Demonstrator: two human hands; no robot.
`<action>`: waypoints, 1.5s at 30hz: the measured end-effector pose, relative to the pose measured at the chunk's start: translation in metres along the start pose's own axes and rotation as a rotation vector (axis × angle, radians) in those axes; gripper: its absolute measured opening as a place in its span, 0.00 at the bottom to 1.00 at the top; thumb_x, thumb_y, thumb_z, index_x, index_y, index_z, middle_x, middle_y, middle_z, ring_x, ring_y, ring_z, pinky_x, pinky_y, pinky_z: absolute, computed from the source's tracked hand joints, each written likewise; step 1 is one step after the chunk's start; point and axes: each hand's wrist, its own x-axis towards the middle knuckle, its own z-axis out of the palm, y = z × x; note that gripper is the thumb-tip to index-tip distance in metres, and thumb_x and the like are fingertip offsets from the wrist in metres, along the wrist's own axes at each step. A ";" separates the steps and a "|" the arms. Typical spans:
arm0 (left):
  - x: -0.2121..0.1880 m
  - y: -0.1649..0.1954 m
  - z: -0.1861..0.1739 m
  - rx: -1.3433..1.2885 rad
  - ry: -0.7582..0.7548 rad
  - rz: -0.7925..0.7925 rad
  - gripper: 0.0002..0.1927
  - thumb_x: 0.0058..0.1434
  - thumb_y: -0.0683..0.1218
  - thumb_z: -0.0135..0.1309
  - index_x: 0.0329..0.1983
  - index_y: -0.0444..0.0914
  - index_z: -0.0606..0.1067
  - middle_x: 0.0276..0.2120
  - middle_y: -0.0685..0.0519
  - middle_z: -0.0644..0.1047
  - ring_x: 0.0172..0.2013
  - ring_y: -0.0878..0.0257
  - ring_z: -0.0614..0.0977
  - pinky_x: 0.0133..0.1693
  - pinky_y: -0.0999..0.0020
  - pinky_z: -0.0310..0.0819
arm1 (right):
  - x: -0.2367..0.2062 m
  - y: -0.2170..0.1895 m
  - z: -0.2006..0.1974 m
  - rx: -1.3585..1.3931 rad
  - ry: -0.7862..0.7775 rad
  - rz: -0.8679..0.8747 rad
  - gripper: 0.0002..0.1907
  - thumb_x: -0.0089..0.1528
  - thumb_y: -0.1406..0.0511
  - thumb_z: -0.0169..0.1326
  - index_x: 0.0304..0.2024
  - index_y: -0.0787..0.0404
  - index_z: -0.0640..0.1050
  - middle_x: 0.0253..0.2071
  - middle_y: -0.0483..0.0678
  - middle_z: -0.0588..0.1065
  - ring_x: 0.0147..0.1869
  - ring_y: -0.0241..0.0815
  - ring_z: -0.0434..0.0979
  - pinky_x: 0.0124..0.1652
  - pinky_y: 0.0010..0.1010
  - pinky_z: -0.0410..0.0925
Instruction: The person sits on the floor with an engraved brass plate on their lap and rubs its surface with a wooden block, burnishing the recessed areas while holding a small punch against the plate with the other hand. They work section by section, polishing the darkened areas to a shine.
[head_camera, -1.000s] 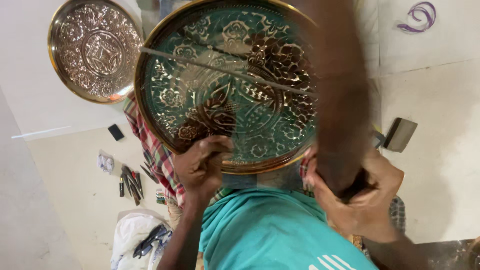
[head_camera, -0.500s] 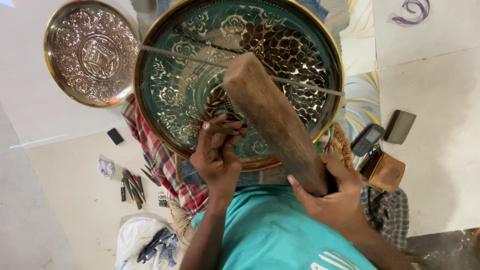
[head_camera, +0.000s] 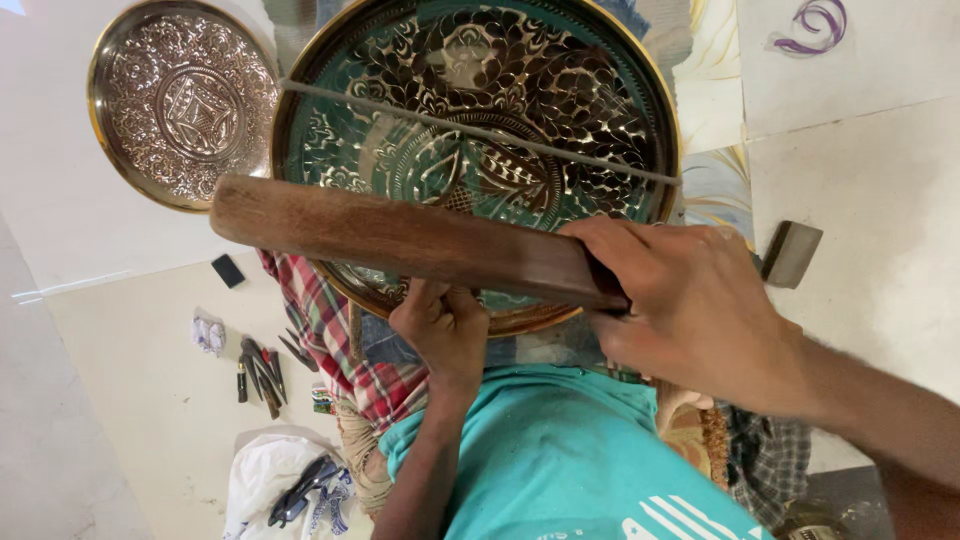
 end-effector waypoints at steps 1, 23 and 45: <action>0.000 0.001 0.001 -0.009 0.007 0.019 0.13 0.62 0.27 0.50 0.48 0.30 0.76 0.27 0.54 0.78 0.30 0.75 0.75 0.32 0.79 0.66 | 0.004 -0.001 -0.002 -0.041 -0.039 0.033 0.36 0.45 0.61 0.61 0.57 0.58 0.73 0.23 0.52 0.76 0.22 0.52 0.77 0.24 0.46 0.68; 0.001 0.004 0.004 0.076 0.041 0.127 0.10 0.62 0.29 0.51 0.44 0.31 0.74 0.29 0.48 0.77 0.30 0.74 0.76 0.32 0.78 0.66 | 0.034 -0.031 -0.041 -0.399 -0.335 0.028 0.24 0.52 0.63 0.61 0.46 0.60 0.66 0.32 0.50 0.76 0.34 0.51 0.81 0.28 0.41 0.71; 0.000 0.005 0.002 0.143 -0.001 0.105 0.08 0.60 0.30 0.52 0.40 0.32 0.76 0.24 0.47 0.75 0.22 0.73 0.73 0.28 0.76 0.66 | 0.039 -0.030 -0.031 -0.431 -0.322 -0.063 0.23 0.55 0.64 0.60 0.47 0.61 0.65 0.31 0.51 0.75 0.31 0.48 0.81 0.28 0.40 0.72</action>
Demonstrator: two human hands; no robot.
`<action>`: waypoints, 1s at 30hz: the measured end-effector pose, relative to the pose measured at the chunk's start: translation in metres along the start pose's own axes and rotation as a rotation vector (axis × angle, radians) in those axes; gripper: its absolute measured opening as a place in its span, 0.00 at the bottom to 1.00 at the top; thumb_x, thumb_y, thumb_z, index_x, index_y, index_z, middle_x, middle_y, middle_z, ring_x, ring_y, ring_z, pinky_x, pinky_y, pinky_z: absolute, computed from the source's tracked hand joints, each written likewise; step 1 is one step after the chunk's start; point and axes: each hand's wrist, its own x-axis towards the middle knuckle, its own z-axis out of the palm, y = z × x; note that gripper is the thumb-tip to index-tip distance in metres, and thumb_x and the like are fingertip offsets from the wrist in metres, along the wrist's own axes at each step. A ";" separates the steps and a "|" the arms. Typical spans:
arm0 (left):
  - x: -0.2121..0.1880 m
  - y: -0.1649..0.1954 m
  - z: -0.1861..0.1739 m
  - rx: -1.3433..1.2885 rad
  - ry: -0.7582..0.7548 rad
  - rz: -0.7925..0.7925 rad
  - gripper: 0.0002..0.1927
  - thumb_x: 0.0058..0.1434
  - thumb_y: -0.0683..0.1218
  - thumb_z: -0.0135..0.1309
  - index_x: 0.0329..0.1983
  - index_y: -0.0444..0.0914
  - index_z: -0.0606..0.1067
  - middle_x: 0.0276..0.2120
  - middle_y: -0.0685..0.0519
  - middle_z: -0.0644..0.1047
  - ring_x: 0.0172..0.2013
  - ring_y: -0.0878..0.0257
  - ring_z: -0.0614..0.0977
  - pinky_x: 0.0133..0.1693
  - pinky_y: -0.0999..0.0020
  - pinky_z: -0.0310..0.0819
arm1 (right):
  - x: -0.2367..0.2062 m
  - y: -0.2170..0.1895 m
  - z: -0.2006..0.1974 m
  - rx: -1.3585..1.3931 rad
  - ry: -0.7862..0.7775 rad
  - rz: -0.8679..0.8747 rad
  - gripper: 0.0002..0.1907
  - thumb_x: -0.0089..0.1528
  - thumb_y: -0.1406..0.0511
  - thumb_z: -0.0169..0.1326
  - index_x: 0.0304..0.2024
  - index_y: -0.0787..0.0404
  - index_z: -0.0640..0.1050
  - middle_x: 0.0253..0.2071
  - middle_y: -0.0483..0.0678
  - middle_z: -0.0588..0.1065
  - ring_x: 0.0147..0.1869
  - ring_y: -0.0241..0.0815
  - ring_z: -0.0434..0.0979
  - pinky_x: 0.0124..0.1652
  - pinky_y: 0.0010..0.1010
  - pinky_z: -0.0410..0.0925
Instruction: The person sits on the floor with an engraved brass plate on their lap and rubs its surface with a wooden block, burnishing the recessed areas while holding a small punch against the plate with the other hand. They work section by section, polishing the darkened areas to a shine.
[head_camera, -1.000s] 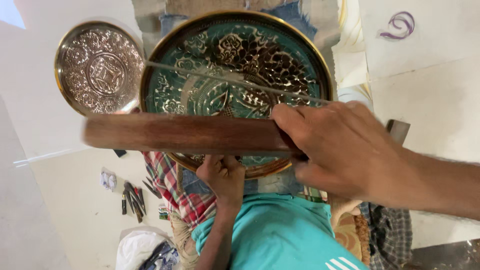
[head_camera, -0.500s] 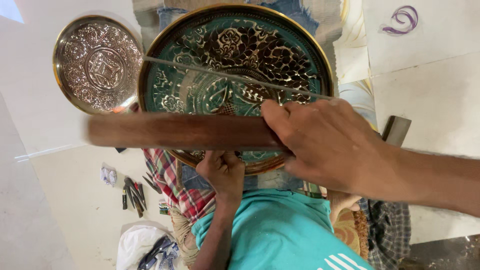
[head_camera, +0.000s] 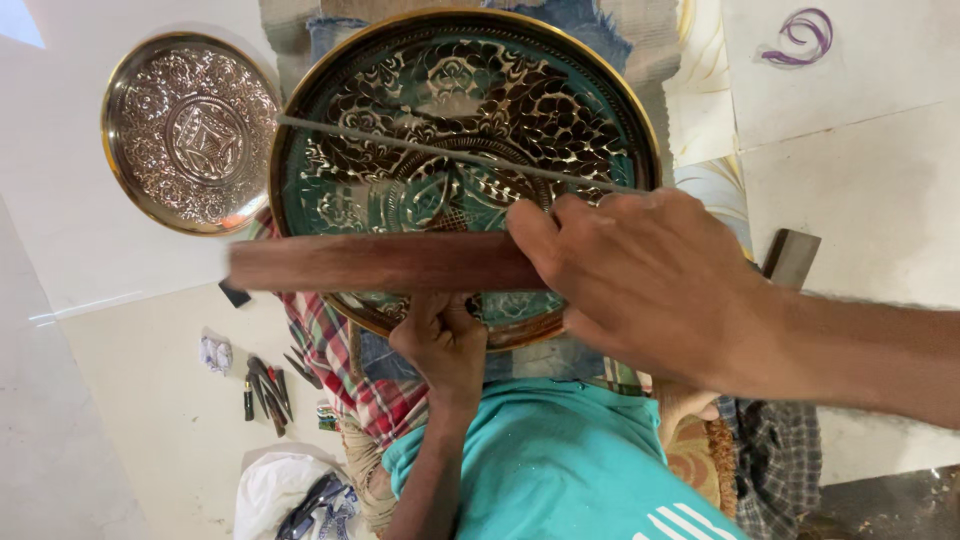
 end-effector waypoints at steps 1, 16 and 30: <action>0.001 0.000 0.001 0.008 0.003 -0.011 0.08 0.60 0.29 0.51 0.38 0.32 0.77 0.22 0.47 0.73 0.22 0.72 0.72 0.27 0.75 0.65 | 0.000 0.001 -0.001 0.056 0.043 -0.016 0.23 0.53 0.66 0.59 0.47 0.62 0.66 0.32 0.51 0.75 0.29 0.48 0.80 0.27 0.40 0.72; 0.007 0.014 0.000 -0.027 -0.001 0.000 0.16 0.62 0.28 0.48 0.49 0.33 0.78 0.34 0.45 0.82 0.33 0.68 0.83 0.36 0.76 0.73 | 0.006 0.007 0.003 0.169 0.111 -0.014 0.27 0.46 0.65 0.63 0.44 0.62 0.65 0.30 0.55 0.76 0.30 0.61 0.79 0.30 0.49 0.71; 0.001 -0.003 0.001 0.035 0.055 0.078 0.13 0.61 0.28 0.51 0.46 0.31 0.78 0.28 0.45 0.78 0.29 0.70 0.80 0.33 0.76 0.71 | -0.006 0.003 0.003 -0.051 0.005 0.090 0.25 0.53 0.62 0.61 0.48 0.60 0.66 0.32 0.50 0.76 0.33 0.51 0.82 0.25 0.42 0.72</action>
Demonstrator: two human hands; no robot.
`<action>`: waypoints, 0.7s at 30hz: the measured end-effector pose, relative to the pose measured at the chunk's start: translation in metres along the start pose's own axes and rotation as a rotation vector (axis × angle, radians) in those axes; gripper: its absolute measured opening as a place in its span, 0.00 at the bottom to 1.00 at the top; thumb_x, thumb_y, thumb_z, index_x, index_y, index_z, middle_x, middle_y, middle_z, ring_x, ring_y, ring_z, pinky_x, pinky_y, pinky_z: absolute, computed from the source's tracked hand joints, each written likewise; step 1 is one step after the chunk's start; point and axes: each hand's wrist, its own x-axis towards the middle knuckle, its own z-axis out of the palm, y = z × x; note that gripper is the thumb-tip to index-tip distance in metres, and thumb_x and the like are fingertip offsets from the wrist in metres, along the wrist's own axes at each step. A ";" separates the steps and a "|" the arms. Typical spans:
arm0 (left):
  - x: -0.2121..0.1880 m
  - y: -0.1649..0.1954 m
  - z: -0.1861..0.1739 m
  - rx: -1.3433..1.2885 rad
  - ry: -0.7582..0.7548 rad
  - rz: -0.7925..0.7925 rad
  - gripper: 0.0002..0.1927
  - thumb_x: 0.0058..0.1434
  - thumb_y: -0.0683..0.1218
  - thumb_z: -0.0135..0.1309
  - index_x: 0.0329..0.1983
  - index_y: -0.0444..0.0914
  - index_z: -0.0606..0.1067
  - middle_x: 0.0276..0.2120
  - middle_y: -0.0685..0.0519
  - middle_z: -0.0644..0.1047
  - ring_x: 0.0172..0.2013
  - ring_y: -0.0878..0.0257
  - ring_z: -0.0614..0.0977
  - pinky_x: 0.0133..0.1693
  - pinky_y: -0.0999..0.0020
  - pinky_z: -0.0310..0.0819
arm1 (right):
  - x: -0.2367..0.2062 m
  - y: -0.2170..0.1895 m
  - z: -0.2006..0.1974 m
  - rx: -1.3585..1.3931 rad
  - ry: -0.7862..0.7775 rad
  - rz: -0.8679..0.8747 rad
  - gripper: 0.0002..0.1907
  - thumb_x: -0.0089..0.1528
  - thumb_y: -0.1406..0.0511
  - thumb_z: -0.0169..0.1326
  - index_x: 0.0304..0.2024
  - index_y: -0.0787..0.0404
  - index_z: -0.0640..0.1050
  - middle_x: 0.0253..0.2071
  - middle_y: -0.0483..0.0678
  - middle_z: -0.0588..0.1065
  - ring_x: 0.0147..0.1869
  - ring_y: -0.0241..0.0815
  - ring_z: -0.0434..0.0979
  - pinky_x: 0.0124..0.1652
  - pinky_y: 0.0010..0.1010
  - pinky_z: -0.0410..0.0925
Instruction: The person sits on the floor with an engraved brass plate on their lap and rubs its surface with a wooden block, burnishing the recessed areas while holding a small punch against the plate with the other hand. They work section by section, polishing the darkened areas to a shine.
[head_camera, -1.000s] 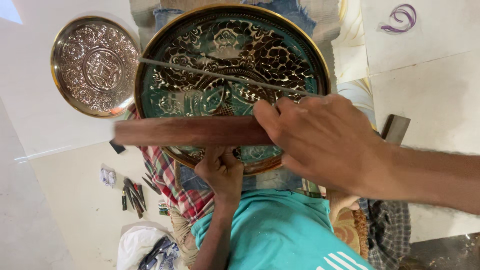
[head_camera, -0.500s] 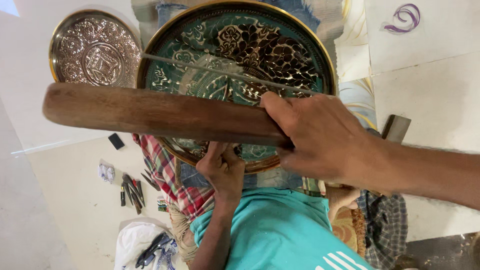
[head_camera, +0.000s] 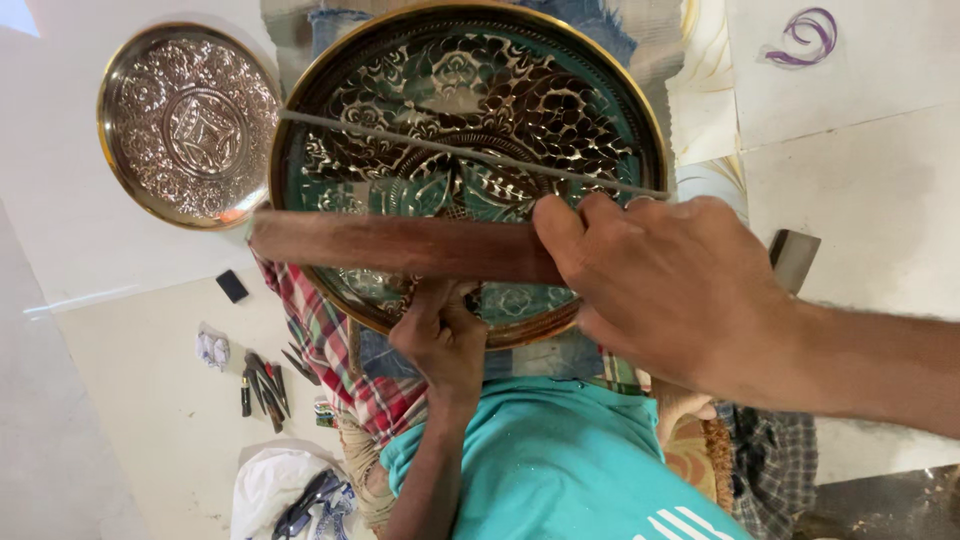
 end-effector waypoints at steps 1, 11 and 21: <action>0.002 -0.001 0.001 -0.048 -0.011 -0.030 0.12 0.62 0.28 0.51 0.46 0.31 0.78 0.30 0.46 0.79 0.31 0.71 0.80 0.35 0.77 0.71 | 0.000 0.001 0.000 0.002 -0.025 0.041 0.24 0.54 0.63 0.60 0.49 0.60 0.66 0.33 0.50 0.76 0.33 0.49 0.82 0.24 0.42 0.72; 0.000 -0.004 0.004 -0.164 -0.040 -0.181 0.15 0.62 0.25 0.50 0.51 0.26 0.76 0.40 0.50 0.83 0.43 0.71 0.81 0.46 0.79 0.74 | 0.005 0.006 -0.011 0.115 0.096 -0.091 0.24 0.49 0.63 0.60 0.45 0.62 0.68 0.29 0.52 0.76 0.32 0.56 0.80 0.27 0.48 0.69; 0.017 0.003 -0.008 -0.454 -0.075 -0.291 0.20 0.59 0.25 0.51 0.55 0.27 0.74 0.44 0.51 0.82 0.44 0.71 0.82 0.47 0.78 0.79 | 0.002 0.010 0.018 0.343 0.242 -0.071 0.27 0.45 0.65 0.62 0.48 0.61 0.72 0.26 0.52 0.76 0.28 0.56 0.79 0.24 0.49 0.65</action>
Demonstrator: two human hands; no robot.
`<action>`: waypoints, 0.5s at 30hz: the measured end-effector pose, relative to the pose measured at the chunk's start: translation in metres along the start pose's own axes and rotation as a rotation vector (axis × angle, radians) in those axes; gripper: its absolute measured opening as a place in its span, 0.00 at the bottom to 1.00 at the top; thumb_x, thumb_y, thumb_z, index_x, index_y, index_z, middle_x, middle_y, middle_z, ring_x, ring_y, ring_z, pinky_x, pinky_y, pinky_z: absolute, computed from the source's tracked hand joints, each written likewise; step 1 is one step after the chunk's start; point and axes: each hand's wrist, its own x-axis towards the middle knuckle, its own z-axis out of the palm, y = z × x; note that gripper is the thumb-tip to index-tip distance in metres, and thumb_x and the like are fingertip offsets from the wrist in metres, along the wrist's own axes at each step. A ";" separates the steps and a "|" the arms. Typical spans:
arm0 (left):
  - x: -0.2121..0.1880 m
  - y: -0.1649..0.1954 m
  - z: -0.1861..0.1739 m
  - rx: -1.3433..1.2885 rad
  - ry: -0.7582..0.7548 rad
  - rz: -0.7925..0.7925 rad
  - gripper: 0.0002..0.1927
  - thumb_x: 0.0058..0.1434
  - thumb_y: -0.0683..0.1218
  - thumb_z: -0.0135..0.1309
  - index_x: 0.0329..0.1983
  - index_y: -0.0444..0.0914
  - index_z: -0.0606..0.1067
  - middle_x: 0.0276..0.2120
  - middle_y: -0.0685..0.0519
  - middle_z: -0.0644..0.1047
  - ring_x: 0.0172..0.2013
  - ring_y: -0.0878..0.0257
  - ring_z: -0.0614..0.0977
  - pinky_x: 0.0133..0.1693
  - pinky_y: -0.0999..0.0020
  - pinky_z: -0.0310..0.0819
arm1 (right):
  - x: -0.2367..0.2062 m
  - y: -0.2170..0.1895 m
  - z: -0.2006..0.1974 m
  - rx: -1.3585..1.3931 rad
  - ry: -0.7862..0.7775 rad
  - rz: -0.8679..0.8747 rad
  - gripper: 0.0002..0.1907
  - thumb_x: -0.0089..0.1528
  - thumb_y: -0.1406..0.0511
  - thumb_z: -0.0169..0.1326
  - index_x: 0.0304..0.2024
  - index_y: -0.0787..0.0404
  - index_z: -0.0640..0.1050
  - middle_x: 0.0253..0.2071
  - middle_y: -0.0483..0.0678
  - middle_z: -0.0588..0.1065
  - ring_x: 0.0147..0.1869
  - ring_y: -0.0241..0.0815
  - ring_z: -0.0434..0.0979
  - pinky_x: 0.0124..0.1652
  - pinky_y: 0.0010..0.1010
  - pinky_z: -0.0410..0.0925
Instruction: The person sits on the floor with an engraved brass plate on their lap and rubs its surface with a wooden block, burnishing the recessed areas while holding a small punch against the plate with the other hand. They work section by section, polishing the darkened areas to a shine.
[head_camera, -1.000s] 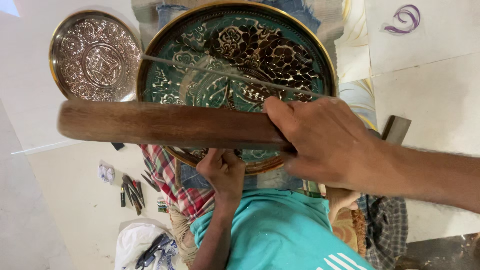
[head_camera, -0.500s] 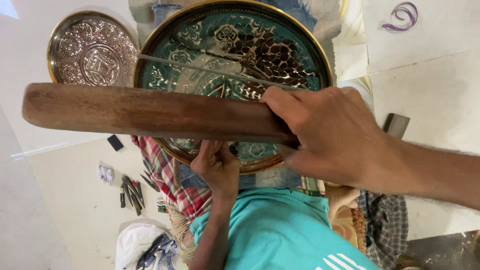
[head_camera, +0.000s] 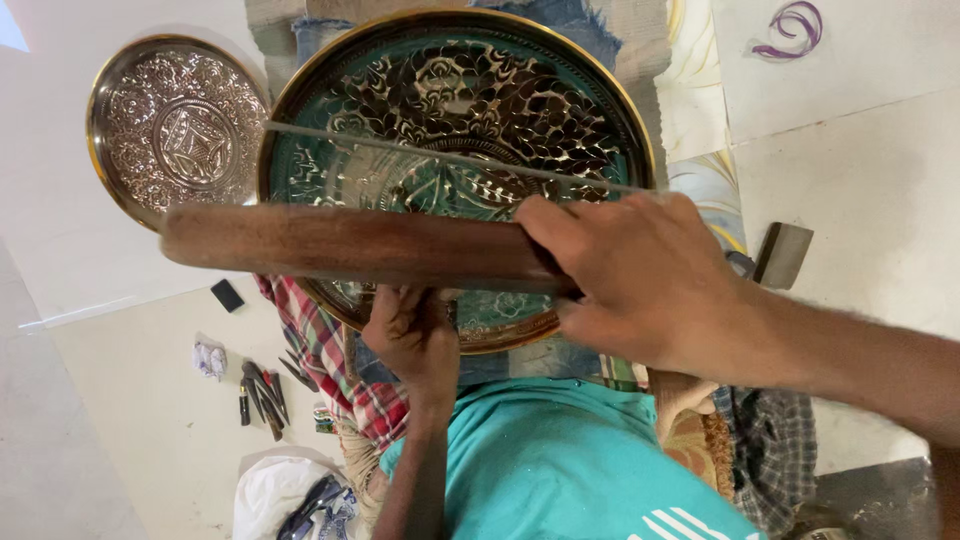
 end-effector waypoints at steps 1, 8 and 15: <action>0.004 0.000 -0.003 0.088 -0.071 0.049 0.19 0.59 0.25 0.51 0.53 0.28 0.75 0.41 0.51 0.83 0.41 0.71 0.83 0.44 0.78 0.78 | -0.002 0.004 0.005 0.110 0.039 -0.005 0.29 0.43 0.64 0.64 0.48 0.61 0.73 0.24 0.52 0.76 0.26 0.55 0.78 0.25 0.49 0.64; 0.028 0.001 -0.023 0.416 -0.481 0.299 0.19 0.59 0.28 0.48 0.49 0.36 0.77 0.34 0.49 0.81 0.30 0.64 0.84 0.33 0.74 0.77 | -0.025 0.007 0.043 0.592 0.234 0.189 0.23 0.51 0.68 0.65 0.48 0.66 0.76 0.24 0.52 0.79 0.21 0.37 0.82 0.23 0.31 0.72; 0.029 0.009 -0.019 0.466 -0.417 0.347 0.13 0.59 0.28 0.53 0.42 0.35 0.77 0.33 0.49 0.81 0.28 0.60 0.83 0.31 0.71 0.75 | -0.040 0.019 0.047 0.625 0.255 0.149 0.26 0.52 0.69 0.61 0.54 0.68 0.74 0.26 0.50 0.81 0.23 0.36 0.85 0.25 0.27 0.73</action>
